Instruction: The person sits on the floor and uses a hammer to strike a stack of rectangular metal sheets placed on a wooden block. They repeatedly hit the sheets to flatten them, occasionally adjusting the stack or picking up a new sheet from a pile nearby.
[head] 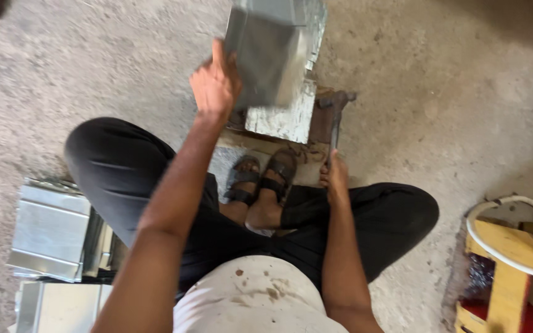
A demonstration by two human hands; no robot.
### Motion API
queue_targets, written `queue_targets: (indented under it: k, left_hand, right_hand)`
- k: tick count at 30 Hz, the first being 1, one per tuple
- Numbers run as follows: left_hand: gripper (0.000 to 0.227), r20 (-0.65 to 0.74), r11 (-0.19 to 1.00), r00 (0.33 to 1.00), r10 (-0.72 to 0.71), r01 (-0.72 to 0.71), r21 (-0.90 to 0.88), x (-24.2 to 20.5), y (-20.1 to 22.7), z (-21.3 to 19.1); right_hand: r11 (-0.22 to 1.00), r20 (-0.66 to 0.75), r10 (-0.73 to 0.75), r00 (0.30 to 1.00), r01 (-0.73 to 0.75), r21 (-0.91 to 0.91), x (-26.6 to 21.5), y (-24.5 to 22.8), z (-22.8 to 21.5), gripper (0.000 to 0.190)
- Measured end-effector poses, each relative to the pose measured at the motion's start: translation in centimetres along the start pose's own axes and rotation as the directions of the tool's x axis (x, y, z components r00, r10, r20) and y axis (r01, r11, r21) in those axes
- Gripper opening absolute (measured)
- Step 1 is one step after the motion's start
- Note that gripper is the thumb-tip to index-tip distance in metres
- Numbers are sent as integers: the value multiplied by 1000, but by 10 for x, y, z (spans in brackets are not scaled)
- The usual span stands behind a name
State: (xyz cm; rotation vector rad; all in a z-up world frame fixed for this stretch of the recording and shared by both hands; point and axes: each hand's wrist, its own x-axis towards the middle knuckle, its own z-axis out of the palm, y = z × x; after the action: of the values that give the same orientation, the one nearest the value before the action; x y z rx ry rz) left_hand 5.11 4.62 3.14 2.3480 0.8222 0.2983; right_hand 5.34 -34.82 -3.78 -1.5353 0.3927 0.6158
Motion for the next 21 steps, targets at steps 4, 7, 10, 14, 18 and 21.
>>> queue_targets:
  k: [4,7,10,14,18,21]
  left_hand:
    - [41,-329,757,686,649,-625,189,-12,35,-10]
    - [46,-219,625,585,781,-717,309,-53,58,10]
    - [57,224,553,660,717,-734,395,-75,47,43]
    - [43,356,636,644,677,-755,157,-104,31,73]
    - [50,285,846,809,514,-533,-12,-80,31,78]
    - [72,175,927,935,309,-338,165,-52,14,71]
  right_hand:
    - [963,36,123,992,-128,236,30,18,-14,46]
    - [900,59,198,978,-205,384,51,19,-11,45]
    - [888,11,253,967,-237,394,46,27,-5,44]
    - [936,-65,215,974,-187,297,39,21,9,45]
    - [945,-40,195,980,-177,276,39,19,16,44]
    - [954,-60,190,980,-170,248,39,25,22,43]
